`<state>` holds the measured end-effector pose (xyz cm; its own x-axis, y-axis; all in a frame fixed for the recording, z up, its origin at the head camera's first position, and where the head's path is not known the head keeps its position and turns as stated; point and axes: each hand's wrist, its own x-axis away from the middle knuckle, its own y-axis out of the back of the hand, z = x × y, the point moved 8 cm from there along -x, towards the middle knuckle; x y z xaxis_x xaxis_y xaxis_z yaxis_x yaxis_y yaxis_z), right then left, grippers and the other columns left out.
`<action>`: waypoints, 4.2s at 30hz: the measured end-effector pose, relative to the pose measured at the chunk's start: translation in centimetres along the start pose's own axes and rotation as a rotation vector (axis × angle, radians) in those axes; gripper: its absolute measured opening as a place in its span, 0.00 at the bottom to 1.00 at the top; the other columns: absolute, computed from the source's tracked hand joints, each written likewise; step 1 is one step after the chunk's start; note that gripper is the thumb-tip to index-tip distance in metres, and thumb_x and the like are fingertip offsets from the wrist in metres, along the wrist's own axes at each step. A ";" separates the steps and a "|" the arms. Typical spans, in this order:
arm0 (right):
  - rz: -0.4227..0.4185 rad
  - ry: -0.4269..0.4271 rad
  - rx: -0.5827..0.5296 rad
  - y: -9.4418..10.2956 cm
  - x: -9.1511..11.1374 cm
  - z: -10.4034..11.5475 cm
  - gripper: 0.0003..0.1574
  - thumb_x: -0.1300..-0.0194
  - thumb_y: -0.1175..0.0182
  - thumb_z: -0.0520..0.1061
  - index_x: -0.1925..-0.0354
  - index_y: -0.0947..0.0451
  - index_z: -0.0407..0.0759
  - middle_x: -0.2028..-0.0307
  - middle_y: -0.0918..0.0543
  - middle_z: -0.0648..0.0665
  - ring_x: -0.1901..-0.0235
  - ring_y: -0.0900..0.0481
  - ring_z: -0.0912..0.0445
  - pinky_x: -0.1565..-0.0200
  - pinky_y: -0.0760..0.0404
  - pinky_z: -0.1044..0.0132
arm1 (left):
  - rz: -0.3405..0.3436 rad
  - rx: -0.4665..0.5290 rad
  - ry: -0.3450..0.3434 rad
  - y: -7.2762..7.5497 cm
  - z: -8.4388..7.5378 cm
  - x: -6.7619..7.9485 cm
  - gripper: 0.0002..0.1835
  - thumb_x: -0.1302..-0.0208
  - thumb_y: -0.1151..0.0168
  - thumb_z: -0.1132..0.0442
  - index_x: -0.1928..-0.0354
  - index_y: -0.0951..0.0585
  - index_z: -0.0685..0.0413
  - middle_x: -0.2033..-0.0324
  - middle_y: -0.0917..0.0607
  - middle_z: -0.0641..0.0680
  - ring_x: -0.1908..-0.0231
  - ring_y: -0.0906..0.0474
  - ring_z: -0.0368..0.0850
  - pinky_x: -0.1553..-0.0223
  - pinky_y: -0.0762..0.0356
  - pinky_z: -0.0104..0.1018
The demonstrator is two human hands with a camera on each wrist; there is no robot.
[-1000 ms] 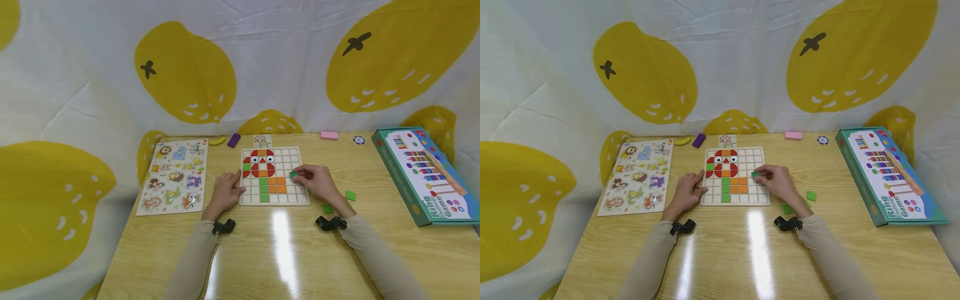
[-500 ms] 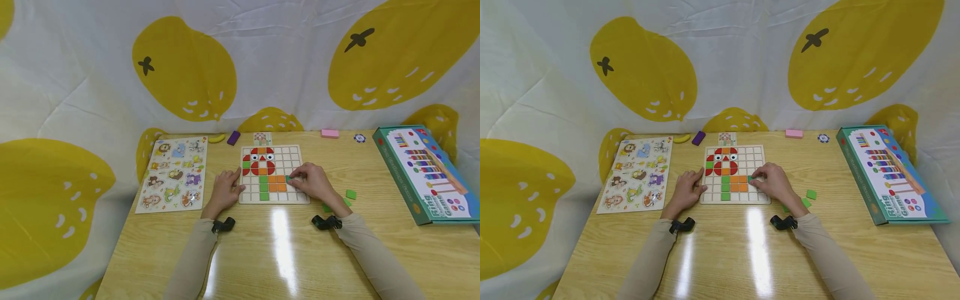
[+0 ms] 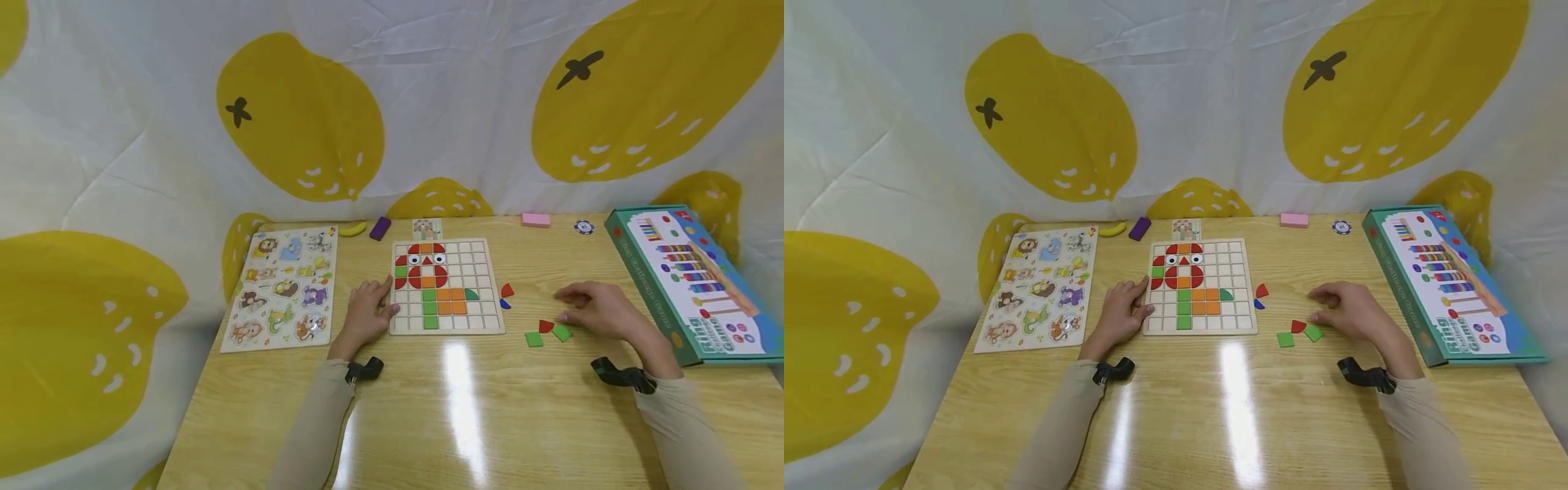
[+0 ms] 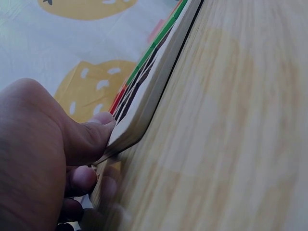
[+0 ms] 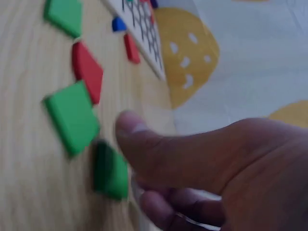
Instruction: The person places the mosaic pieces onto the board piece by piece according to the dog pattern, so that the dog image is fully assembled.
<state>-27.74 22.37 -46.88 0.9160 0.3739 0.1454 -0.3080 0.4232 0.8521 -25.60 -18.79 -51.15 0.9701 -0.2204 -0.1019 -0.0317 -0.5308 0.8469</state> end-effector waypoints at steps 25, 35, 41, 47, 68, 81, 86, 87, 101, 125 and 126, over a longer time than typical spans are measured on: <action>-0.225 0.092 -0.408 -3.7 -3.4 4.5 0.18 0.40 0.29 0.45 0.51 0.18 0.46 0.63 0.16 0.44 0.66 0.18 0.58 0.65 0.22 0.73 | -0.040 0.009 -0.015 -0.5 0.9 0.3 0.36 0.36 0.36 0.51 0.28 0.32 0.52 0.72 0.31 0.46 0.67 0.39 0.44 0.58 0.45 0.40; -0.234 0.229 -0.209 -7.2 -5.1 9.5 0.22 0.55 0.20 0.52 0.60 0.12 0.50 0.60 0.22 0.47 0.65 0.28 0.53 0.64 0.32 0.62 | -0.034 0.020 -0.023 -0.6 0.6 0.1 0.35 0.36 0.36 0.51 0.28 0.32 0.52 0.73 0.32 0.45 0.67 0.40 0.43 0.58 0.45 0.40; -0.226 0.234 -0.200 -6.9 -5.0 9.8 0.19 0.54 0.20 0.51 0.61 0.12 0.49 0.56 0.23 0.46 0.58 0.27 0.51 0.59 0.33 0.58 | -0.034 0.019 -0.015 -0.3 0.4 0.0 0.35 0.35 0.37 0.51 0.28 0.33 0.52 0.73 0.32 0.45 0.67 0.40 0.43 0.58 0.45 0.40; -0.234 0.227 -0.196 -6.7 -4.8 9.8 0.13 0.52 0.21 0.48 0.66 0.11 0.48 0.59 0.22 0.45 0.59 0.26 0.51 0.59 0.33 0.58 | -0.028 0.017 -0.012 -0.2 0.4 0.0 0.36 0.35 0.37 0.51 0.28 0.33 0.52 0.72 0.32 0.45 0.67 0.40 0.43 0.58 0.45 0.39; -0.145 0.210 -0.061 -3.5 3.1 2.9 0.18 0.50 0.23 0.52 0.58 0.12 0.55 0.59 0.21 0.51 0.59 0.25 0.55 0.59 0.28 0.60 | -0.014 0.024 0.017 -0.3 0.4 0.1 0.36 0.36 0.36 0.52 0.28 0.33 0.52 0.72 0.32 0.46 0.66 0.39 0.44 0.57 0.45 0.40; -0.193 0.175 -0.207 -3.8 1.0 4.7 0.12 0.39 0.31 0.40 0.58 0.22 0.47 0.73 0.21 0.52 0.76 0.26 0.60 0.72 0.27 0.68 | -0.033 0.034 -0.020 -0.3 0.0 0.2 0.36 0.36 0.36 0.52 0.28 0.32 0.54 0.72 0.31 0.46 0.67 0.39 0.44 0.57 0.45 0.41; -0.245 0.152 -0.387 -3.8 -0.7 5.9 0.14 0.39 0.30 0.45 0.56 0.20 0.48 0.70 0.19 0.49 0.73 0.23 0.59 0.71 0.25 0.69 | -0.037 0.033 -0.020 -0.3 0.1 0.1 0.36 0.36 0.36 0.52 0.28 0.33 0.53 0.73 0.31 0.47 0.67 0.39 0.44 0.58 0.45 0.41; -0.247 0.148 -0.412 -4.0 -1.0 6.3 0.15 0.41 0.28 0.46 0.56 0.19 0.47 0.69 0.18 0.49 0.72 0.22 0.59 0.70 0.24 0.70 | -0.036 0.033 -0.019 -0.3 0.1 0.1 0.36 0.36 0.36 0.52 0.28 0.33 0.53 0.73 0.31 0.47 0.67 0.39 0.44 0.58 0.45 0.41; -0.290 0.305 -0.205 -7.4 -2.2 10.3 0.26 0.64 0.17 0.55 0.64 0.14 0.50 0.68 0.19 0.52 0.71 0.25 0.58 0.68 0.28 0.68 | -0.024 0.030 -0.022 -0.4 -0.1 0.0 0.36 0.35 0.37 0.51 0.28 0.34 0.52 0.72 0.31 0.46 0.67 0.40 0.44 0.57 0.45 0.40; -0.198 0.161 -0.128 -2.3 -4.1 3.4 0.22 0.38 0.32 0.39 0.44 0.18 0.45 0.59 0.18 0.43 0.63 0.23 0.53 0.61 0.25 0.57 | -0.013 0.024 0.014 -0.4 0.5 0.0 0.36 0.36 0.36 0.51 0.28 0.34 0.51 0.72 0.31 0.47 0.66 0.39 0.44 0.57 0.44 0.40; -0.162 0.177 -0.129 -2.7 -4.6 3.5 0.22 0.37 0.33 0.38 0.44 0.17 0.44 0.58 0.19 0.43 0.62 0.23 0.52 0.61 0.25 0.56 | -0.013 0.025 0.016 -0.5 0.6 0.0 0.36 0.36 0.36 0.51 0.28 0.34 0.51 0.72 0.31 0.47 0.66 0.39 0.44 0.57 0.44 0.40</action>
<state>-30.17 16.59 -48.10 0.9001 0.4268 -0.0871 -0.2020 0.5861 0.7846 -25.70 -19.03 -51.89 0.9741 -0.2008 -0.1042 -0.0252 -0.5541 0.8321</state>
